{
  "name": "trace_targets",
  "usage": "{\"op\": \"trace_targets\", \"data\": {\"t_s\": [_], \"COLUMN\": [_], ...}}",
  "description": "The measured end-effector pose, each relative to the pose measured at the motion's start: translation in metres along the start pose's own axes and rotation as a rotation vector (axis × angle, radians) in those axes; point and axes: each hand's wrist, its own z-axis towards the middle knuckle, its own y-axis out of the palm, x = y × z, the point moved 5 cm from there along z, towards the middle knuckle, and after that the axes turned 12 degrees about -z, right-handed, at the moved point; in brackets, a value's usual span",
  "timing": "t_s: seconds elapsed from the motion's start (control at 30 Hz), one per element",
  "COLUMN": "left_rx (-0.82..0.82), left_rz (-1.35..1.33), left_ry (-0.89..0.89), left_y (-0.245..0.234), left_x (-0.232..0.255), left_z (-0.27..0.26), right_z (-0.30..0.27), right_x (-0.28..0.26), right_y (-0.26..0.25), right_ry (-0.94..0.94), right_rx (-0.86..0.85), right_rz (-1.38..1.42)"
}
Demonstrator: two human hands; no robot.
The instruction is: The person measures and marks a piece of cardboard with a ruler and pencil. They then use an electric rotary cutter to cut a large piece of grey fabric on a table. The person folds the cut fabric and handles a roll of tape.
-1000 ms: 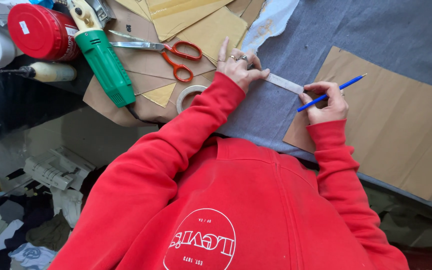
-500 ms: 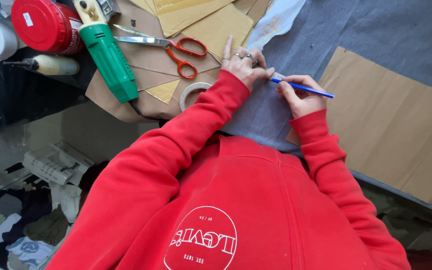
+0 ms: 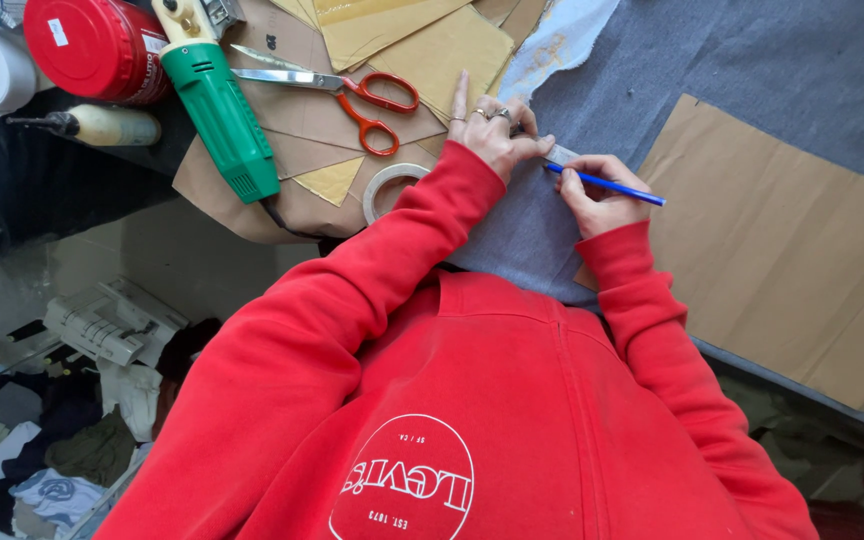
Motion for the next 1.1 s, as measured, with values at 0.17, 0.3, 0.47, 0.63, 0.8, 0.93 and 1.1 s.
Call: {"op": "trace_targets", "data": {"t_s": [0.17, 0.3, 0.47, 0.63, 0.8, 0.93, 1.1], "left_rx": [0.009, 0.086, 0.187, 0.529, 0.479, 0.280, -0.139], "left_rz": [0.007, 0.026, -0.130, -0.581, -0.656, -0.448, -0.320], "left_ry": [0.002, 0.035, -0.095, -0.501, -0.552, -0.594, -0.236], "left_y": [0.002, 0.000, -0.062, -0.116, -0.126, -0.144, -0.153], "left_x": [0.002, 0.003, -0.020, -0.046, -0.035, -0.013, 0.041], "left_z": [0.001, 0.000, 0.017, 0.011, -0.018, -0.035, -0.025], "right_z": [0.000, -0.004, 0.019, 0.070, 0.096, 0.104, 0.095], "right_x": [-0.003, -0.014, -0.059, -0.005, -0.012, 0.004, 0.008], "right_y": [0.000, -0.008, -0.098, -0.171, -0.164, -0.166, -0.163], "right_ry": [-0.010, 0.006, -0.111, -0.286, -0.460, -0.217, -0.397], "right_rx": [-0.002, -0.009, 0.276, 0.152, 0.047, -0.039, 0.038], "right_rz": [-0.035, -0.123, -0.002, -0.658, -1.103, -1.057, -1.166]}}
